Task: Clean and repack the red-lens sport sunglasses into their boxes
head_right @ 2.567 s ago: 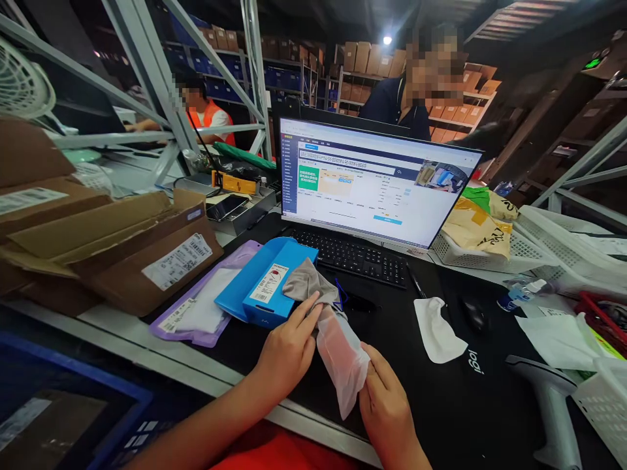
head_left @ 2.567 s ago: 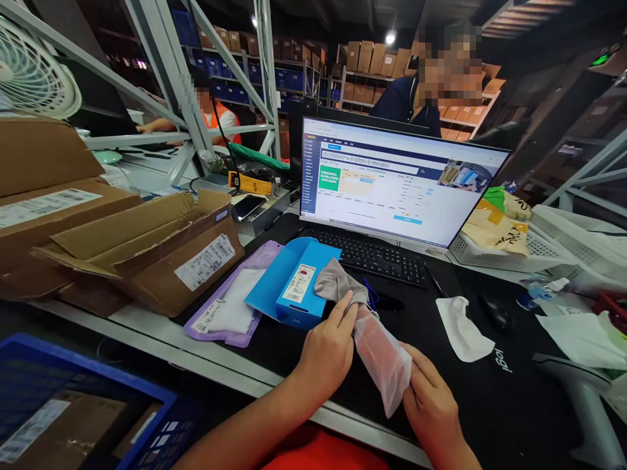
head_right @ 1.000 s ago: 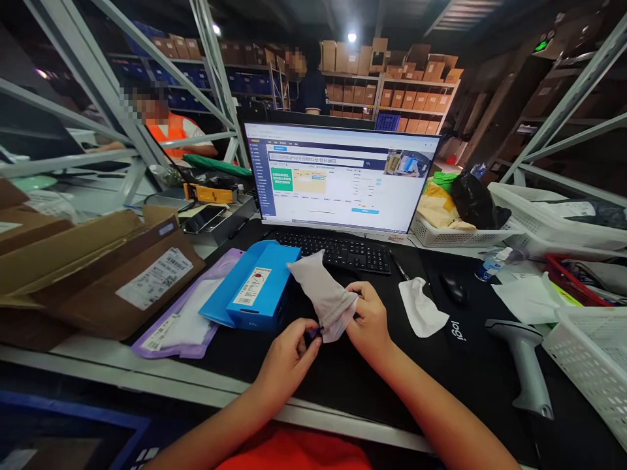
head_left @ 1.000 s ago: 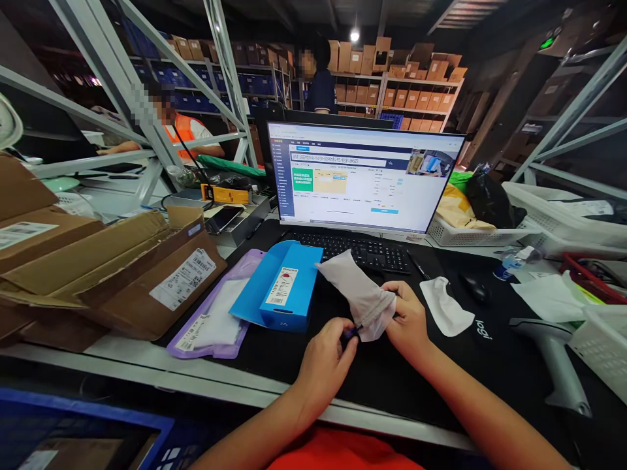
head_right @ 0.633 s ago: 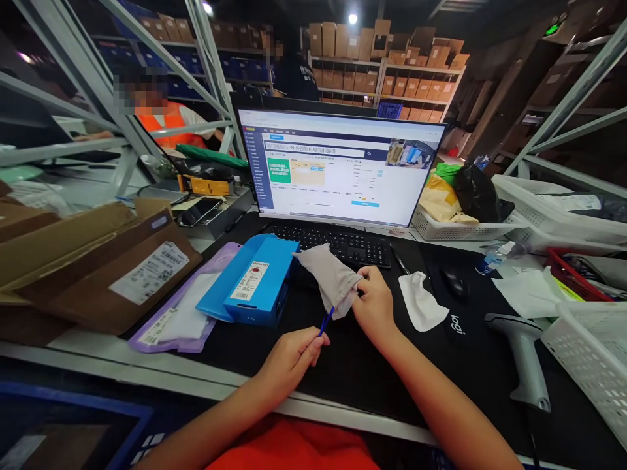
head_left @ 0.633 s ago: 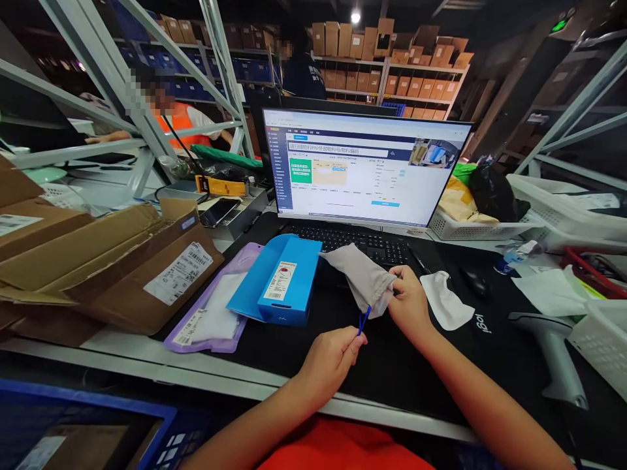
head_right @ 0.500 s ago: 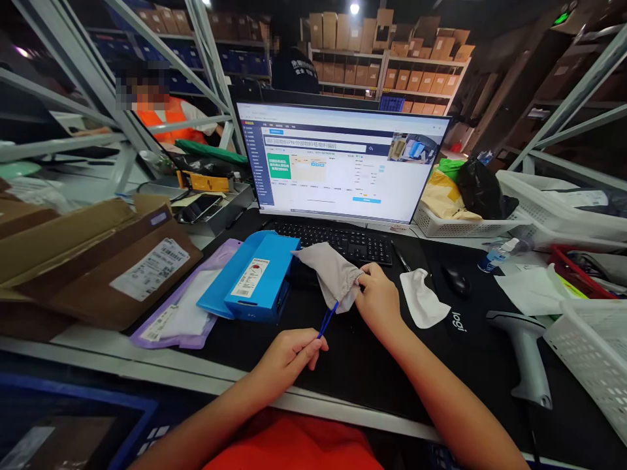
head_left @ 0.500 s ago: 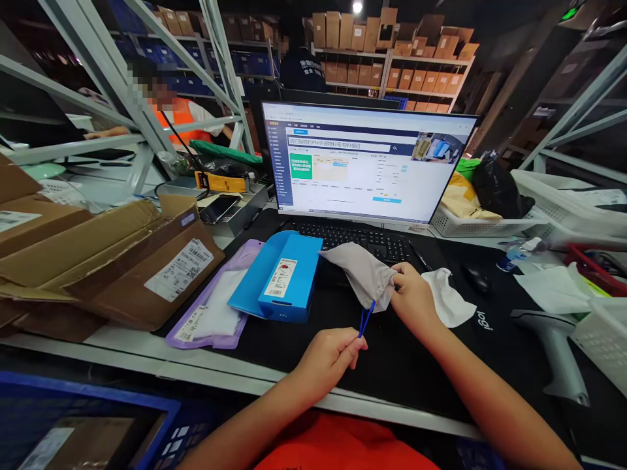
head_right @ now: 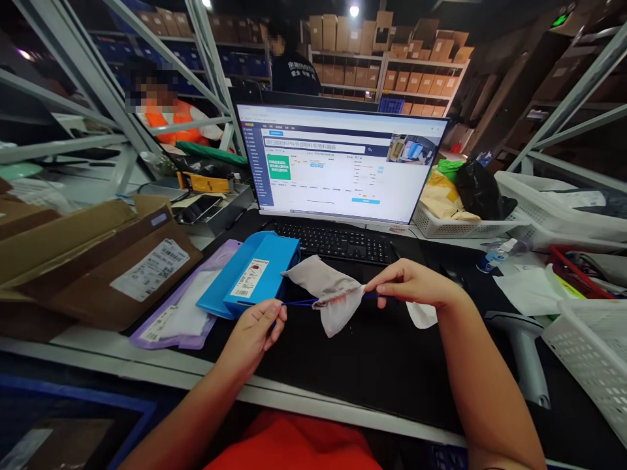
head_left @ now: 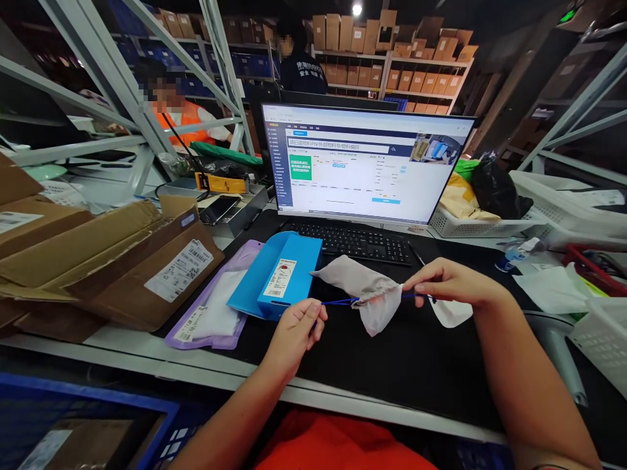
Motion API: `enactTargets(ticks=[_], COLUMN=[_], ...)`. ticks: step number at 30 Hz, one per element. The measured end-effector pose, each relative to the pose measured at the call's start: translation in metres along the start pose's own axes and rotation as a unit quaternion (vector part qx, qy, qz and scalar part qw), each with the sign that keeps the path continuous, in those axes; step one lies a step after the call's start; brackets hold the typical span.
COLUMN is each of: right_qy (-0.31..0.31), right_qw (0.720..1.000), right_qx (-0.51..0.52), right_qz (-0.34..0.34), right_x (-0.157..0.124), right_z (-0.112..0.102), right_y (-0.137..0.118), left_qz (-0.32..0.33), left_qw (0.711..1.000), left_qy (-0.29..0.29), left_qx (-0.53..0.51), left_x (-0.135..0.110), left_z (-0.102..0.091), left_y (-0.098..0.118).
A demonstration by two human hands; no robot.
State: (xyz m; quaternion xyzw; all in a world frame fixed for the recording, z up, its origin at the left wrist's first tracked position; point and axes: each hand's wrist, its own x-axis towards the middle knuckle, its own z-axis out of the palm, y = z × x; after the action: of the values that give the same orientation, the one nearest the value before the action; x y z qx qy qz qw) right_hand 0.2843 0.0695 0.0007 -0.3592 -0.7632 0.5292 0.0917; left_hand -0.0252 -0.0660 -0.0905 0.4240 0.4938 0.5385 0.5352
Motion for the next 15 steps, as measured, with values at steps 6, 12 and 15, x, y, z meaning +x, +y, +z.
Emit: enactTargets(ticks=[6, 12, 15], right_qy=[0.208, 0.229, 0.290], right_qw=[0.972, 0.952, 0.904], right_qx=[0.109, 0.198, 0.307], right_qz=[0.001, 0.056, 0.062], right_x=[-0.021, -0.020, -0.018], right_z=[-0.037, -0.038, -0.032], right_y=[0.040, 0.076, 0.086], left_qz=[0.066, 0.108, 0.134], left_qw=[0.983, 0.920, 0.877], left_qy=[-0.094, -0.233, -0.274], left_qx=[0.142, 0.297, 0.371], left_x=[-0.015, -0.018, -0.014], left_z=[-0.026, -0.027, -0.020], left_y=[-0.004, -0.019, -0.014])
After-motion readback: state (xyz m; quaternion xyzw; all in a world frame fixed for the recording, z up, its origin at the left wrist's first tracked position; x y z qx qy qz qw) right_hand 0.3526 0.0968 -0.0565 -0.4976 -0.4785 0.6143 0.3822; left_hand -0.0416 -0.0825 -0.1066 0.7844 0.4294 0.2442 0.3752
